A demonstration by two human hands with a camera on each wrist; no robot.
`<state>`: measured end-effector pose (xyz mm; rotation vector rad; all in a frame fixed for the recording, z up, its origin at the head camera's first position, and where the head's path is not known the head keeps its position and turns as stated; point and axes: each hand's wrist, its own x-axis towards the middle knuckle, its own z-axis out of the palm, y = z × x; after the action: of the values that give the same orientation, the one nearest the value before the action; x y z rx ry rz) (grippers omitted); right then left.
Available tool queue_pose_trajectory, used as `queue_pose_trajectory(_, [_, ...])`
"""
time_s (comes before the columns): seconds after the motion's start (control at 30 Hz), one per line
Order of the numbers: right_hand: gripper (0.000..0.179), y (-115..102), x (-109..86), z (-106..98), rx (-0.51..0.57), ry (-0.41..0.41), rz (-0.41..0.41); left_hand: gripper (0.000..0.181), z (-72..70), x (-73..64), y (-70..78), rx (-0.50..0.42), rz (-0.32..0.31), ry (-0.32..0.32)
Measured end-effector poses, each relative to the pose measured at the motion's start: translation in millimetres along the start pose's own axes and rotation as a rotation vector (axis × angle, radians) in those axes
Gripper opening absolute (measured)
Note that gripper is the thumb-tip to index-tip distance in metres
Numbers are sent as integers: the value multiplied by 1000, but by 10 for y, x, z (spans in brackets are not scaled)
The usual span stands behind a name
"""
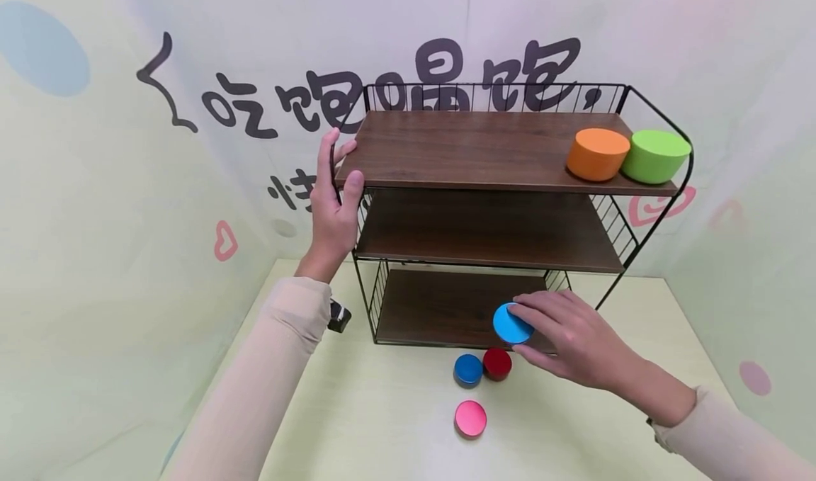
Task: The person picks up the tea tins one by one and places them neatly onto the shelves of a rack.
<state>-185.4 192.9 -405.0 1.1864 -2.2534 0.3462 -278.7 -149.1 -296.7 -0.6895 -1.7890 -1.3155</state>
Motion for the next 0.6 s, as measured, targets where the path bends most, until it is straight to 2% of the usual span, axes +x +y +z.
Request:
queue_pose_trajectory(0.47, [61, 73, 314, -296, -47, 176, -94, 51, -3, -1, -9, -3, 11, -8])
queue_pose_trajectory(0.6, [60, 88, 387, -360, -64, 196, -122, 51, 1, 0, -17, -6, 11, 0])
